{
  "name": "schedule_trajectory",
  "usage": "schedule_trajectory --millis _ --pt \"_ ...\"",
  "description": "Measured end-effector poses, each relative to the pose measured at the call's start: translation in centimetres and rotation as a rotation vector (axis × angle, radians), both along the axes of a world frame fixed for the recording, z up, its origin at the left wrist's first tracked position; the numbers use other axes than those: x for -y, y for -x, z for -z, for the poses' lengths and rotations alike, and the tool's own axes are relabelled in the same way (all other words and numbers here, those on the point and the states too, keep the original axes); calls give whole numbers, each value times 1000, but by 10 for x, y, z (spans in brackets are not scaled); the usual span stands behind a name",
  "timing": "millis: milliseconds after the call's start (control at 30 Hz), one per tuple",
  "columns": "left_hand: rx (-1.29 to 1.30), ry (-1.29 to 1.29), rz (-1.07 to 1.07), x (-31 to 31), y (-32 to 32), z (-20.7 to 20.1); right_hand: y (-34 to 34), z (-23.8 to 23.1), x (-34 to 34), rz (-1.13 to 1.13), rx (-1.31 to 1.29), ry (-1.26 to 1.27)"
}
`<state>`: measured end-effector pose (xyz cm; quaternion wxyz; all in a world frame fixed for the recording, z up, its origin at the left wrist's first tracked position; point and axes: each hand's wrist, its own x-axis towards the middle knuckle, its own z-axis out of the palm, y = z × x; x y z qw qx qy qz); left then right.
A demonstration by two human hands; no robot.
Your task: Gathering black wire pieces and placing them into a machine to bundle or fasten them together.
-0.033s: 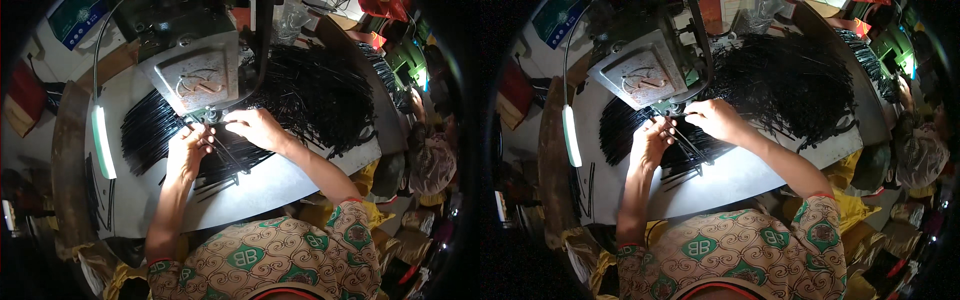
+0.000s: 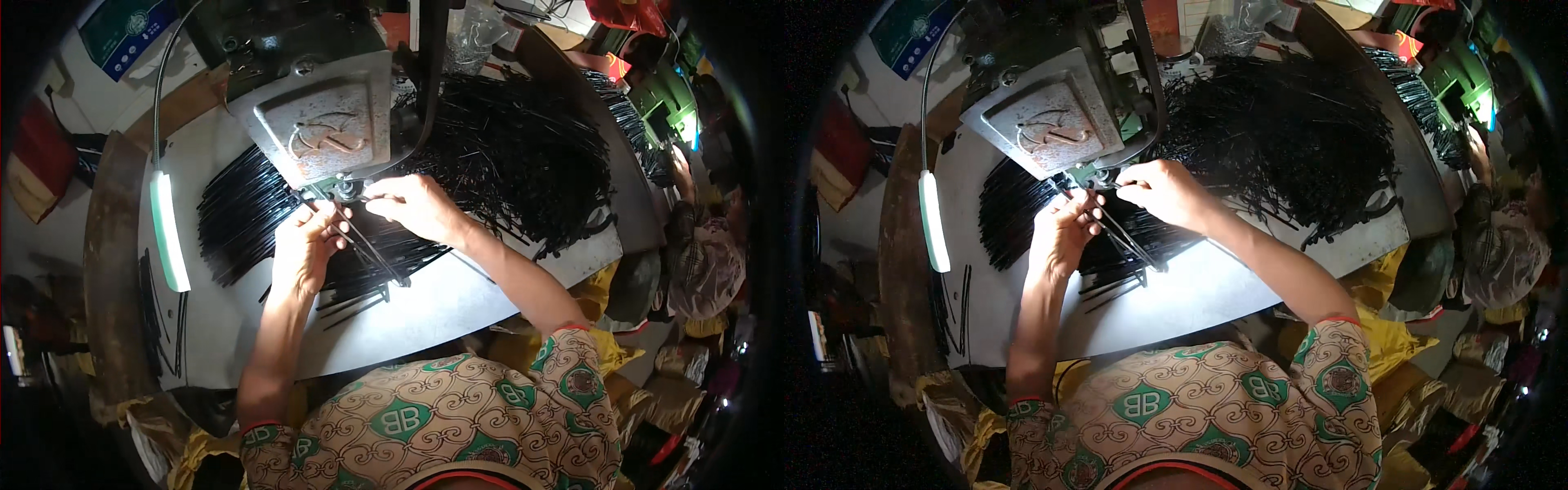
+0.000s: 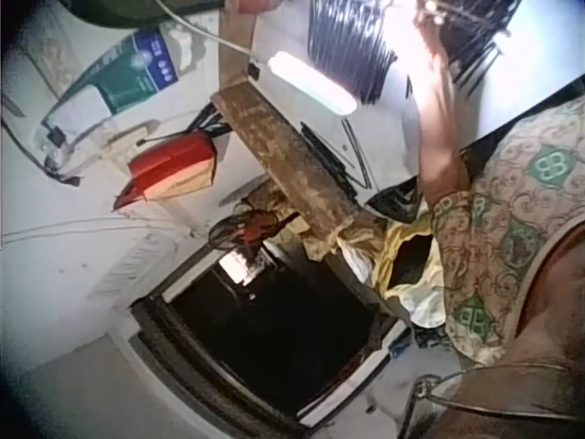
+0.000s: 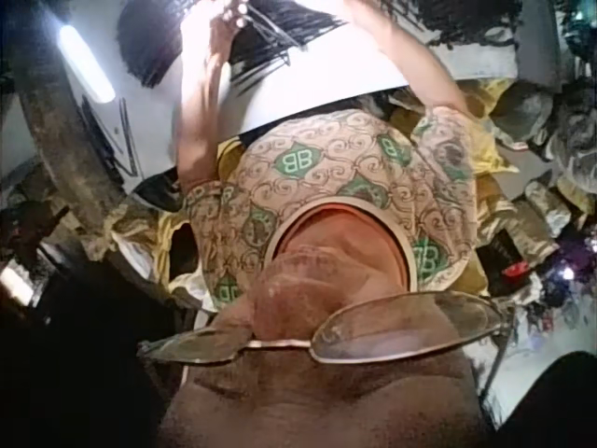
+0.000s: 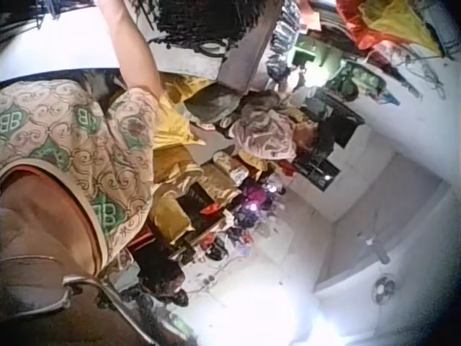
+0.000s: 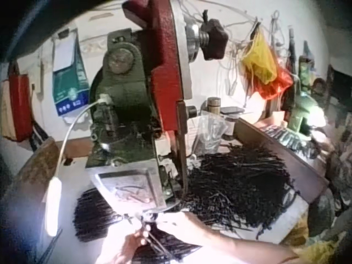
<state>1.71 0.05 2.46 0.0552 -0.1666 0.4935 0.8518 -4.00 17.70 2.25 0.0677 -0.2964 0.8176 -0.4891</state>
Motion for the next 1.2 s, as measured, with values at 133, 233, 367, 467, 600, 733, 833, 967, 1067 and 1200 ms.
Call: schedule_trajectory --millis 133,233,367,467,600,733,833,967,1067,1200 --pt "-8 -24 0 3 2 3 5 8 8 -29 336 220" --pt "-2 42 20 8 -1 6 4 2 11 -27 485 303" --pt "22 139 110 8 -2 2 4 -3 13 16 561 346" --pt "28 141 121 8 -3 1 6 1 16 24 605 393" --pt "24 142 120 8 -3 -1 6 2 16 17 628 402" --pt "14 122 124 8 -2 1 6 2 16 -2 619 405" --pt "12 119 122 8 -2 1 5 1 17 5 596 391" --pt "-2 129 130 9 0 4 6 4 19 -12 578 382" --pt "4 133 127 10 0 6 6 5 20 5 575 370" --pt "13 132 110 10 -1 5 5 6 20 -4 597 412"
